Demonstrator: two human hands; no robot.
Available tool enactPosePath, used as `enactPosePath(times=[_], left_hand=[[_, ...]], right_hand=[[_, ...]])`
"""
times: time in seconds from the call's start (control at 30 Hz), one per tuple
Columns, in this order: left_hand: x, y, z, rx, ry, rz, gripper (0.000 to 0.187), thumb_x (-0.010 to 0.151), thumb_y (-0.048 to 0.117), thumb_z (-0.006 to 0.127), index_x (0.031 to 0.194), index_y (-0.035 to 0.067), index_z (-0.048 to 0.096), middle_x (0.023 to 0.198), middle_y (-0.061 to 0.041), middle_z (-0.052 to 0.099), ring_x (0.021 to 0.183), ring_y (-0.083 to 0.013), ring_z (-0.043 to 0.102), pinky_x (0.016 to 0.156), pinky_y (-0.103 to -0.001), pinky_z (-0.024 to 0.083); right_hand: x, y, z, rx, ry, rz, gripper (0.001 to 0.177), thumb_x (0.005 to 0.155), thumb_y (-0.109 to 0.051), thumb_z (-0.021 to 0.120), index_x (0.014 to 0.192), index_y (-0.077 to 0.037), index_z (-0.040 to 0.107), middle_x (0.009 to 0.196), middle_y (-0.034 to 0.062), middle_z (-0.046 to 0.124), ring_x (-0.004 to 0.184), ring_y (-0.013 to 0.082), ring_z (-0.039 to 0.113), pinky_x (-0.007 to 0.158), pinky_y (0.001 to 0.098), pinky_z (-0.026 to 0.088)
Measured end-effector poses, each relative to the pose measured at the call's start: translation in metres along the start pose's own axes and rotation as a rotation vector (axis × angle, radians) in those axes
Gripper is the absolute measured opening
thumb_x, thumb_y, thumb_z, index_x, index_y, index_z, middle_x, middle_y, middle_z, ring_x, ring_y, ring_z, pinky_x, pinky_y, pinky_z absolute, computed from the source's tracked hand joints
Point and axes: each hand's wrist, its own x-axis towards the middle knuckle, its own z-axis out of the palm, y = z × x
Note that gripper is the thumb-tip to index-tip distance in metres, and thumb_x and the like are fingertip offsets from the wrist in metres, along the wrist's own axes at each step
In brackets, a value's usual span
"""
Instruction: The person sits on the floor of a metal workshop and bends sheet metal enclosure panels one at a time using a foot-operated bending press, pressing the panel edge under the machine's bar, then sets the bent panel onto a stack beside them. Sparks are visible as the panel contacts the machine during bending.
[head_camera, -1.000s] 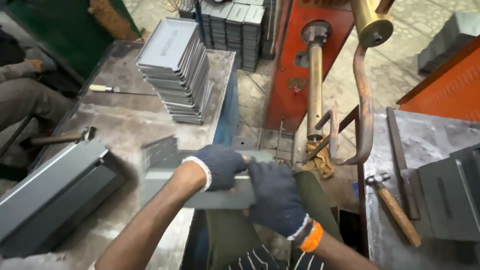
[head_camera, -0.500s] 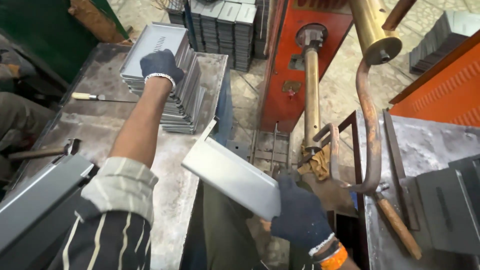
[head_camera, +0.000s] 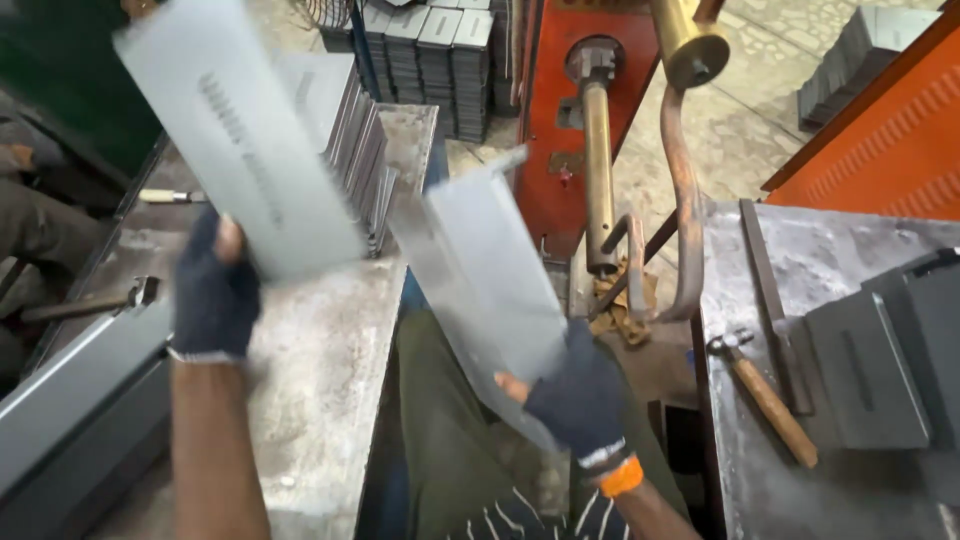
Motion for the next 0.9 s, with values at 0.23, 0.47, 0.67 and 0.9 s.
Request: enactPosePath(times=[0.23, 0.47, 0.67, 0.9], left_hand=[[-0.128, -0.116, -0.028, -0.906, -0.191, -0.527, 0.067, 0.104, 0.055, 0.049, 0.134, -0.004, 0.057, 0.082, -0.01, 0.056, 0.063, -0.0189, 0.05, 0.057, -0.032, 0.041], [-0.134, -0.153, 0.045, -0.979, -0.173, -0.558, 0.061, 0.103, 0.05, 0.049, 0.136, -0.002, 0.055, 0.087, -0.011, 0.059, 0.063, -0.0188, 0.052, 0.056, -0.031, 0.042], [-0.133, -0.199, 0.124, -1.045, -0.206, -0.659, 0.058, 0.103, 0.045, 0.048, 0.139, 0.0, 0.054, 0.092, -0.012, 0.061, 0.064, -0.0189, 0.055, 0.055, -0.031, 0.043], [-0.145, -0.215, 0.197, -0.68, -0.158, -0.7, 0.046, 0.104, 0.031, 0.043, 0.146, 0.011, 0.048, 0.101, -0.013, 0.063, 0.077, -0.0194, 0.061, 0.067, -0.034, 0.05]], right_hand=[[-0.006, -0.053, -0.021, 0.337, 0.182, -0.38, 0.077, 0.067, -0.03, 0.095, 0.125, 0.002, 0.056, 0.111, 0.0164, 0.073, 0.099, 0.0263, 0.074, 0.089, 0.0375, 0.059], [-0.012, -0.046, -0.072, 0.864, 0.22, -0.501, 0.064, 0.086, -0.027, 0.082, 0.138, -0.001, 0.054, 0.128, 0.014, 0.066, 0.111, 0.0261, 0.066, 0.098, 0.0376, 0.057], [0.002, 0.028, -0.152, 1.104, 0.327, -0.588, 0.064, 0.097, -0.035, 0.071, 0.149, -0.004, 0.048, 0.141, 0.0142, 0.058, 0.124, 0.0269, 0.058, 0.108, 0.0402, 0.05], [0.014, 0.095, -0.159, 1.334, 0.446, -0.465, 0.074, 0.099, -0.043, 0.063, 0.157, -0.003, 0.038, 0.156, 0.0176, 0.048, 0.138, 0.0326, 0.054, 0.117, 0.0467, 0.048]])
